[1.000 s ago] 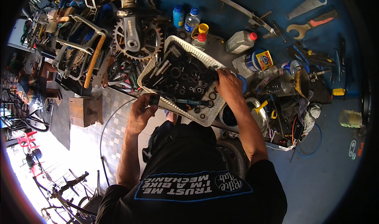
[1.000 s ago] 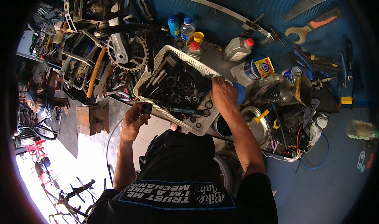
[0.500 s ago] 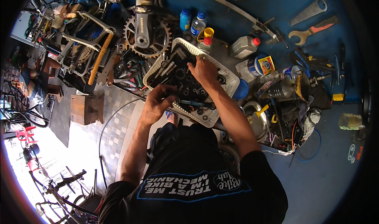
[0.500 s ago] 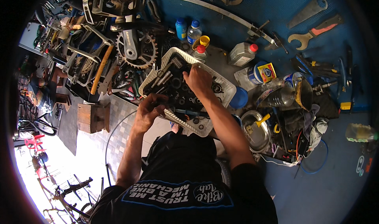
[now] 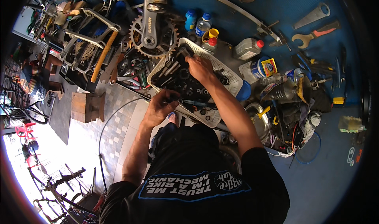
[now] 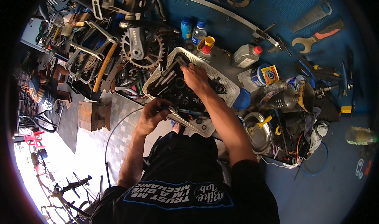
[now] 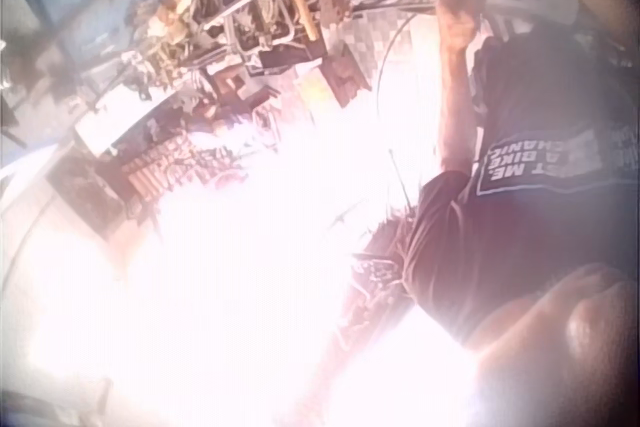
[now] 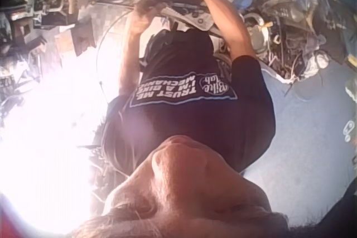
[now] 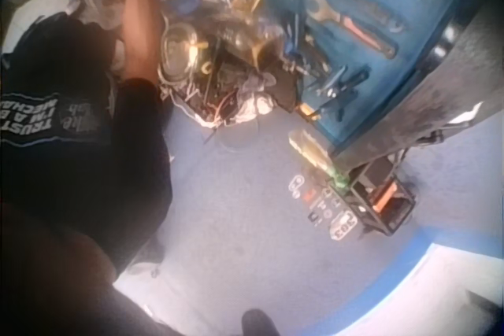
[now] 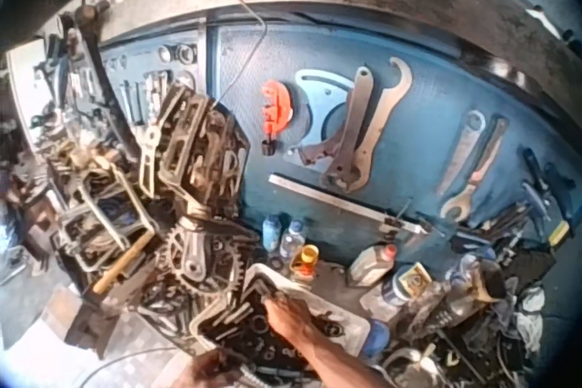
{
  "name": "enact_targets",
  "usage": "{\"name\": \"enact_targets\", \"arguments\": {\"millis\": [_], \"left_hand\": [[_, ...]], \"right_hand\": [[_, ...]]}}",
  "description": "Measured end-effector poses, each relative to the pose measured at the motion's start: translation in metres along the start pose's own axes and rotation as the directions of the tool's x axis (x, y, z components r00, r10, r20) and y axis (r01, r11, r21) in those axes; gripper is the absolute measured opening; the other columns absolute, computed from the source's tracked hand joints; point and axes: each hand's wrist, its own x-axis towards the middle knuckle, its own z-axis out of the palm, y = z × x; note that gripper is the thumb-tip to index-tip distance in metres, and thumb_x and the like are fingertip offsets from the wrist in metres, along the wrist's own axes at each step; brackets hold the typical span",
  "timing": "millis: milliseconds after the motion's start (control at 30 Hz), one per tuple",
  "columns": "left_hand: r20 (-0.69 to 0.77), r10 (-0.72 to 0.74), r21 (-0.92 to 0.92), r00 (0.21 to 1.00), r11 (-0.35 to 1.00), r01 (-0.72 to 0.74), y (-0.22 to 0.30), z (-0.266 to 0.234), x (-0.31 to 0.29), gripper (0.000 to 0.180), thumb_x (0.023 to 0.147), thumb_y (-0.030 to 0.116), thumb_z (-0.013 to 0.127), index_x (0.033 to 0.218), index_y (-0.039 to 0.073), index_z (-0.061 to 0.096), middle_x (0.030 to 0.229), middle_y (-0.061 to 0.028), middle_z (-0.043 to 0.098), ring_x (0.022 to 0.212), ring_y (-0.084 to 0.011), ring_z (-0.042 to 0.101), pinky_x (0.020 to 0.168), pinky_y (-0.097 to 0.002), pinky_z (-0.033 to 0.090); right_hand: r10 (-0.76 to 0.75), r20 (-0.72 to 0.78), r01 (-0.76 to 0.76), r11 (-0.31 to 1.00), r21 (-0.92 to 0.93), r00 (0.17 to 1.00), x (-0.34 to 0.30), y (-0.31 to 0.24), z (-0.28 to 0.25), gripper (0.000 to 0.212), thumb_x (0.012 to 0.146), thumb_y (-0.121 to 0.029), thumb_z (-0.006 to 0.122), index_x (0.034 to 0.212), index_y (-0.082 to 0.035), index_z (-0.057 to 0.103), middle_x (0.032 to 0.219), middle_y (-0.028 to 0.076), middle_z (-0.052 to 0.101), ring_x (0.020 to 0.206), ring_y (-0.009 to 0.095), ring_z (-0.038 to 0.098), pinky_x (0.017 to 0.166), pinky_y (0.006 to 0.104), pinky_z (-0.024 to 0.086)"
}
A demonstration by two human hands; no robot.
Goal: The person sorts small bicycle parts from a white basket, picking up and inspecting individual items like bearings and washers. They place some items into a metal tray and handle a grease container, organizing the components on a cluttered workbench.
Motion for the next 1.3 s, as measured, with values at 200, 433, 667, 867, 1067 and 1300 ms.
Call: {"name": "enact_targets", "arguments": {"millis": [200,433,667,867,1067,1300], "left_hand": [[-0.034,0.021,-0.02,0.999,1.0,-0.022,-0.003,-0.004,-0.006,0.024,0.095,0.013,0.075,0.1,0.003,0.054,0.121,-0.0079,0.073,0.105,-0.0145,0.06,0.093,-0.0316,0.049],[-0.055,0.001,0.003,0.998,1.0,-0.001,0.002,-0.005,-0.014,0.022,0.095,0.012,0.075,0.104,0.001,0.058,0.12,-0.0079,0.073,0.104,-0.0133,0.058,0.092,-0.0322,0.05],[-0.068,-0.03,-0.015,0.997,0.999,0.029,-0.005,-0.013,-0.019,0.027,0.096,0.011,0.074,0.12,-0.001,0.068,0.112,-0.0048,0.071,0.101,-0.013,0.062,0.089,-0.0311,0.052],[-0.124,-0.005,-0.087,0.992,0.996,-0.006,-0.015,-0.021,-0.027,0.02,0.096,0.008,0.075,0.108,-0.002,0.062,0.117,-0.0099,0.072,0.099,-0.0131,0.062,0.087,-0.0325,0.054],[-0.093,0.004,-0.07,0.996,0.997,-0.01,-0.023,-0.027,-0.029,0.022,0.099,0.006,0.074,0.107,0.004,0.054,0.128,-0.0158,0.07,0.101,-0.02,0.069,0.077,-0.0318,0.058],[-0.061,-0.012,-0.001,0.998,1.0,0.012,-0.021,-0.015,-0.032,0.025,0.099,0.014,0.077,0.107,0.003,0.055,0.128,-0.0169,0.07,0.101,-0.0199,0.069,0.078,-0.0324,0.058]], "right_hand": [[-0.233,-0.297,0.243,0.97,-0.006,0.926,0.014,0.025,0.034,0.011,0.097,-0.011,0.063,0.102,-0.011,0.073,0.101,0.015,0.073,0.101,0.032,0.075,0.08,0.0447,0.061],[-0.05,0.043,0.043,0.989,0.138,0.998,0.027,0.032,0.029,0.021,0.091,-0.02,0.078,0.11,-0.011,0.074,0.103,0.012,0.077,0.101,0.031,0.074,0.084,0.0458,0.057],[0.073,-0.071,-0.052,0.964,0.261,0.995,-0.003,0.025,-0.043,0.027,0.097,-0.033,0.075,0.112,-0.01,0.073,0.094,0.014,0.078,0.091,0.034,0.076,0.078,0.0471,0.058],[0.207,-0.18,-0.116,0.901,0.417,0.962,-0.038,0.038,-0.087,0.025,0.098,-0.03,0.076,0.112,-0.009,0.071,0.089,0.012,0.076,0.081,0.03,0.075,0.073,0.0427,0.056],[0.173,-0.134,-0.095,0.887,0.452,0.976,-0.06,0.004,-0.062,0.025,0.097,-0.031,0.078,0.111,-0.012,0.07,0.09,0.012,0.076,0.082,0.032,0.075,0.072,0.0447,0.057],[-0.19,-0.167,0.235,0.919,0.317,0.967,-0.053,-0.07,0.009,0.02,0.098,-0.022,0.075,0.115,-0.013,0.07,0.1,0.011,0.075,0.083,0.034,0.075,0.071,0.0445,0.061]]}}
